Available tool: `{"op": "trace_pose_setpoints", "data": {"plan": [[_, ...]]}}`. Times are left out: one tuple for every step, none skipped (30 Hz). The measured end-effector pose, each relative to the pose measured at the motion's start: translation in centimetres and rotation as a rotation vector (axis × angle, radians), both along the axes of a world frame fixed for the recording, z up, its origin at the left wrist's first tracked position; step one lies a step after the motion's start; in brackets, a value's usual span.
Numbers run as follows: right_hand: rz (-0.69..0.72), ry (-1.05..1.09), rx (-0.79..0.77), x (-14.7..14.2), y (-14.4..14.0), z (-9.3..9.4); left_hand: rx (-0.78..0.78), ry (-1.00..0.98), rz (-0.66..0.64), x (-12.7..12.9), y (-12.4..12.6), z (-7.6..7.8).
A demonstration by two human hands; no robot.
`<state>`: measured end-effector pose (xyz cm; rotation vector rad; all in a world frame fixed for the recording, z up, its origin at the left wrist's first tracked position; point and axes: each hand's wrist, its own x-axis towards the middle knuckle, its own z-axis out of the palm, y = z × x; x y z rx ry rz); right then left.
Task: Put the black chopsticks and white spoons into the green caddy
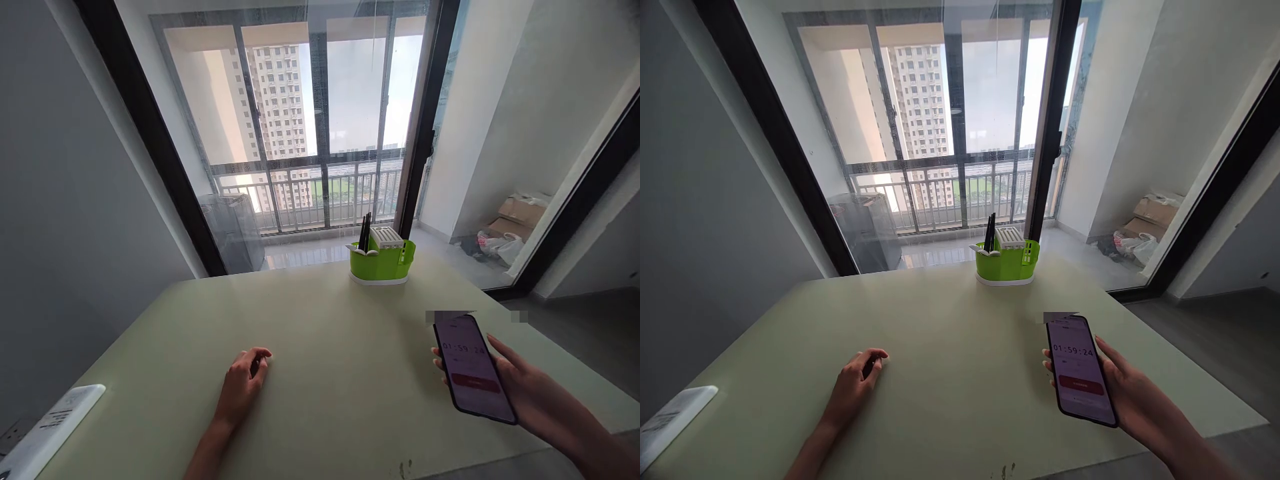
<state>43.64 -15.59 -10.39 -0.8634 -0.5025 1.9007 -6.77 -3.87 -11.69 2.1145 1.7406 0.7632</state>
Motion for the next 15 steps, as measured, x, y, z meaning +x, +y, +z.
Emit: {"op": "trace_pose_setpoints", "data": {"plan": [[-0.008, -0.004, -0.008, 0.2, 0.0, -0.1, 0.002, 0.001, 0.001, 0.0, 0.0, 0.0], [-0.017, -0.007, -0.015, 0.3, 0.1, -0.2, 0.003, 0.004, 0.005, 0.0, 0.0, 0.0], [-0.024, -0.009, -0.023, 0.4, 0.1, -0.3, 0.005, 0.008, 0.006, 0.1, -0.1, 0.0], [-0.029, -0.01, -0.031, 0.5, 0.0, -0.4, 0.005, 0.012, 0.006, 0.1, -0.1, 0.1], [-0.033, -0.01, -0.036, 0.6, 0.0, -0.4, 0.006, 0.015, 0.004, 0.1, -0.1, 0.1], [-0.034, -0.01, -0.038, 0.7, -0.1, -0.4, 0.008, 0.015, 0.002, 0.1, -0.2, 0.2], [-0.036, -0.013, -0.04, 0.7, -0.1, -0.5, 0.009, 0.014, -0.002, 0.1, -0.2, 0.2], [-0.04, -0.018, -0.039, 0.7, -0.2, -0.5, 0.01, 0.012, -0.005, 0.1, -0.2, 0.2], [-0.046, -0.027, -0.039, 0.7, -0.3, -0.6, 0.01, 0.01, -0.007, 0.0, -0.1, 0.2], [-0.052, -0.037, -0.04, 0.8, -0.3, -0.6, 0.012, 0.009, -0.007, 0.0, -0.1, 0.1], [-0.056, -0.048, -0.044, 0.9, -0.3, -0.7, 0.013, 0.009, -0.007, 0.0, 0.0, 0.1], [-0.058, -0.06, -0.049, 1.0, -0.3, -0.7, 0.013, 0.01, -0.007, -0.1, 0.0, 0.0], [-0.057, -0.073, -0.054, 1.2, -0.2, -0.8, 0.012, 0.011, -0.005, -0.1, 0.0, -0.1], [-0.051, -0.088, -0.061, 1.5, -0.1, -0.8, 0.011, 0.011, -0.003, -0.1, 0.0, -0.1], [-0.041, -0.105, -0.075, 1.7, 0.0, -0.8, 0.008, 0.012, -0.001, -0.1, 0.0, -0.2]]}}
